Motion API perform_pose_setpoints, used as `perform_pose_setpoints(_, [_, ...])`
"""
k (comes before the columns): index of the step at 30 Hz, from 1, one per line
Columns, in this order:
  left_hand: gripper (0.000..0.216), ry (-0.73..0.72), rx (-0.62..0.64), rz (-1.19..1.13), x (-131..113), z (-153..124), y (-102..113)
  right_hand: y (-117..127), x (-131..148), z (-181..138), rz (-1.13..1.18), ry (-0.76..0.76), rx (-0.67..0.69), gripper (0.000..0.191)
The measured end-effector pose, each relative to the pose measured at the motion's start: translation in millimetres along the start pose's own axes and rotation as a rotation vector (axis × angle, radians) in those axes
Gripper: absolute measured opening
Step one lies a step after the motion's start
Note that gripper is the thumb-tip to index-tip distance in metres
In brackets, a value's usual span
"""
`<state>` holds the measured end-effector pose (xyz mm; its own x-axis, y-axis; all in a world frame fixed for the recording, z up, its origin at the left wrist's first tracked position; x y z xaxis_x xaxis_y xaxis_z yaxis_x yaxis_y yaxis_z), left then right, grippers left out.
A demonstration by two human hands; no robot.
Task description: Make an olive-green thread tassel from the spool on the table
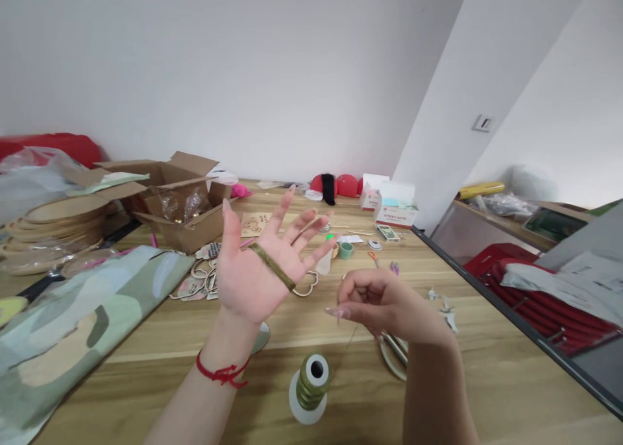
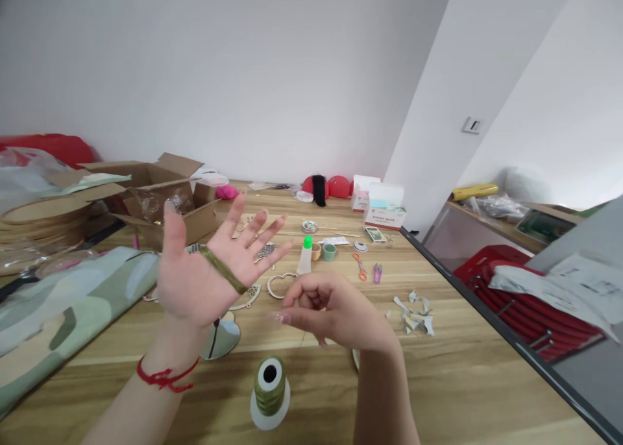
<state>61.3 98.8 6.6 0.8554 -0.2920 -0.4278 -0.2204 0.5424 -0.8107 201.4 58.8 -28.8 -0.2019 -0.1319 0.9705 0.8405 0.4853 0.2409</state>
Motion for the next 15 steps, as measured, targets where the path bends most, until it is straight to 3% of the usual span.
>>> perform_pose_setpoints(6, [0.077, 0.097, 0.082, 0.220, 15.3, -0.2, -0.6, -10.4, 8.2, -2.2, 0.120, 0.071, 0.018, 0.022])
perform_pose_setpoints(10, [0.075, 0.297, 0.107, 0.530, 33.7, 1.5, 9.7, -10.4, 3.6, 0.6, 0.155, 0.023, 0.021, 0.026])
perform_pose_setpoints(15, [0.069, 0.377, 0.108, 0.981, 36.5, -1.2, 22.9, -8.4, -0.4, 6.6, 0.183, 0.026, 0.045, 0.027])
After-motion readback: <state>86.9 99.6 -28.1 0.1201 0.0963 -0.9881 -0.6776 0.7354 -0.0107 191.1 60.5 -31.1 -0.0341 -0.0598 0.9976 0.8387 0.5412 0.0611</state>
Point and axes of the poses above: each hand's wrist, its own z-axis towards the middle knuckle, its own y-axis out of the back of the hand, x = y × z, the point moved 6 cm from there along z, towards the middle knuckle, and after that the axes turned 5 degrees about x, right-handed, at the moved point
